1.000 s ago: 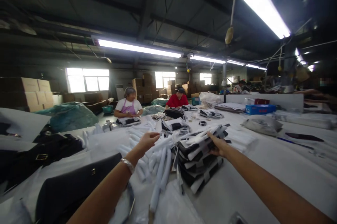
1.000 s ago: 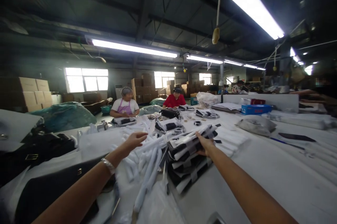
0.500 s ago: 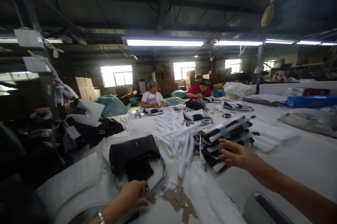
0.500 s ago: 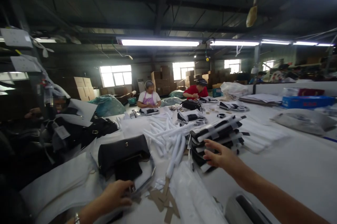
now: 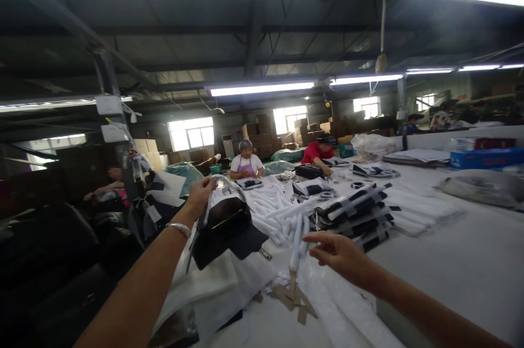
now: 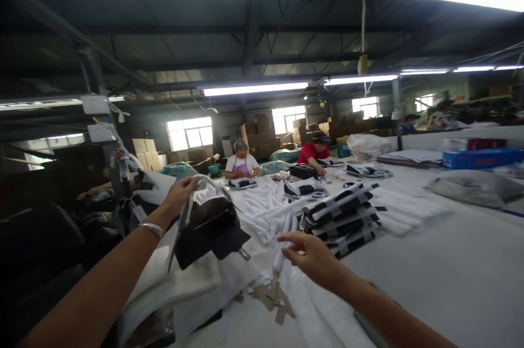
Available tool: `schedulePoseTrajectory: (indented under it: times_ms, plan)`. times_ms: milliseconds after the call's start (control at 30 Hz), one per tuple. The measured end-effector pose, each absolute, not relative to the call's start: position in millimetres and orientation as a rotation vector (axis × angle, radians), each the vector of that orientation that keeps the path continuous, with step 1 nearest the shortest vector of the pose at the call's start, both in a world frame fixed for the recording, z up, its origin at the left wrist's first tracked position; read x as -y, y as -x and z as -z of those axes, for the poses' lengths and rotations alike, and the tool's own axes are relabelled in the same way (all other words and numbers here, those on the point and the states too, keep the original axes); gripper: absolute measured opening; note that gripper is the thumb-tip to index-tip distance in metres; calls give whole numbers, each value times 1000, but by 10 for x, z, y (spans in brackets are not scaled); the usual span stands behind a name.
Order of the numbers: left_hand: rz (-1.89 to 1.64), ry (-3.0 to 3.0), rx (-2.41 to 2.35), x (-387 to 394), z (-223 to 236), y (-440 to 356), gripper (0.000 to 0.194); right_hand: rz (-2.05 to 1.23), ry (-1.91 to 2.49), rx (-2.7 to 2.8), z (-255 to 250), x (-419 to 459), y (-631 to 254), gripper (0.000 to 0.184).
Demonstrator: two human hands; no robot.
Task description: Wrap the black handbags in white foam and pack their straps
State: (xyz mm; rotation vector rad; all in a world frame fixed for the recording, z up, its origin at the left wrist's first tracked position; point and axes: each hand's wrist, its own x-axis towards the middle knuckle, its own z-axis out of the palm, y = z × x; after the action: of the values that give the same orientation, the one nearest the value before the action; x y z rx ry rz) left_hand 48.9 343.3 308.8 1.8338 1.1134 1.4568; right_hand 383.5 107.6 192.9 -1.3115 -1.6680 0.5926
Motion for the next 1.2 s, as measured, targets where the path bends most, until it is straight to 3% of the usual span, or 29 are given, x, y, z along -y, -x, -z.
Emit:
schedulePoseTrajectory:
  times_ms: [233,433,500,567,800,933,1033,1100,1200]
  plan:
    - [-1561,-1478,-791,-2428,-3549,-481,17,-577,1237,1621,-1840,-659,-3360,50]
    - [-1464,-1222,-715,-1394,-3305,-594,8,-1006,1175,1666,-1168,-128,-2853,96]
    - [-1391,-1183,-681,-1017,-3220,-675,2,-1070,1171,1674,-991,-49,-2734,96]
    - [-1303,-1171,-643,-650,-3176,-756,10,-1108,1157,1667,-930,-49,-2683,95]
    - [-1076,-1229,-446,150,-3153,-848,29,-1070,1113,1380,-1274,9,-2944,86]
    - [-1081,-1220,-415,292,-3096,-826,36,-794,1167,1510,-1308,325,-3103,73]
    - [-1043,-1180,-349,407,-3023,-870,39,-542,1237,1745,-1201,389,-3128,103]
    - [-1001,-1153,-331,467,-2945,-919,40,-562,1197,1801,-1122,310,-3119,112]
    - [-952,-1138,-354,463,-2789,-959,40,-702,1169,1794,-1043,134,-3084,84]
